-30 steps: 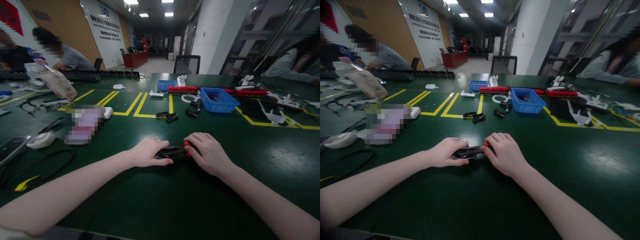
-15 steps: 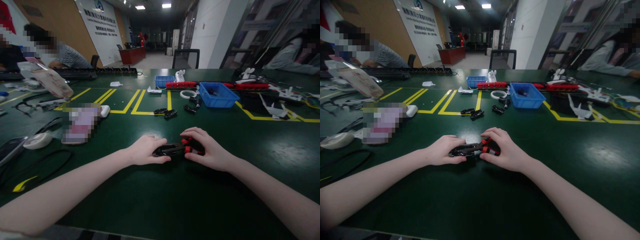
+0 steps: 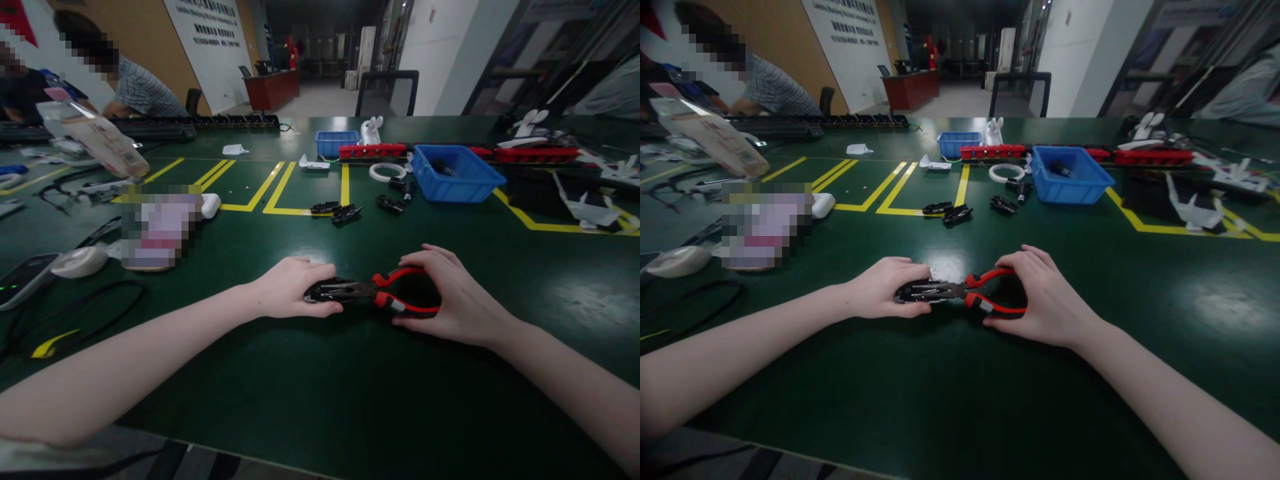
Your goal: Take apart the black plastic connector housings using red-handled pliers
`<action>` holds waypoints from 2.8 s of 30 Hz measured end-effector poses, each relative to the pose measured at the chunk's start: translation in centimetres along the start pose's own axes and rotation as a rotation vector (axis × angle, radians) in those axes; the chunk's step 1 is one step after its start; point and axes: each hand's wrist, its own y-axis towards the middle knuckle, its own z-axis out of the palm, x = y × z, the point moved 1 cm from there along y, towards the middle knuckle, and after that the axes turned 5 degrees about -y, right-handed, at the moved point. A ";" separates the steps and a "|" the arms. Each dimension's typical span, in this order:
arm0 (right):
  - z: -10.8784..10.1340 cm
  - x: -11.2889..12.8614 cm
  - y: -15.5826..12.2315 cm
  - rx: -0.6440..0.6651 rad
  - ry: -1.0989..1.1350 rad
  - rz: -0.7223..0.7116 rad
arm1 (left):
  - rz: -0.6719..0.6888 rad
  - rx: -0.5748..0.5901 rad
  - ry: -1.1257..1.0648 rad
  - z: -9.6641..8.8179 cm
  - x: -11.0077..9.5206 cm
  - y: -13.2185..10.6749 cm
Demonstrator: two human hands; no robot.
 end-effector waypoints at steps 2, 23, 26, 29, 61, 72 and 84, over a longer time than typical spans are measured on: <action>-0.2 0.1 -0.2 -0.034 -0.025 -0.035 | 0.008 0.000 0.004 0.0 0.0 0.0; -3.2 1.0 -1.4 -0.092 -0.154 -0.021 | 0.095 -0.031 0.018 0.2 0.0 0.2; -2.9 1.4 -1.3 -0.092 -0.124 0.006 | 0.096 -0.039 0.033 0.2 -0.1 0.2; -2.5 1.7 -1.1 -0.094 -0.114 0.001 | 0.097 -0.044 0.041 0.2 -0.2 0.2; -1.6 2.1 -0.7 -0.024 0.036 0.066 | 0.106 -0.076 -0.025 0.1 0.0 0.2; -0.9 2.9 -0.8 -0.125 -0.289 -0.171 | 0.144 -0.085 -0.007 0.1 0.2 0.2; 0.3 2.6 -1.0 -0.125 -0.270 -0.160 | 0.068 -0.100 -0.025 0.1 0.2 0.1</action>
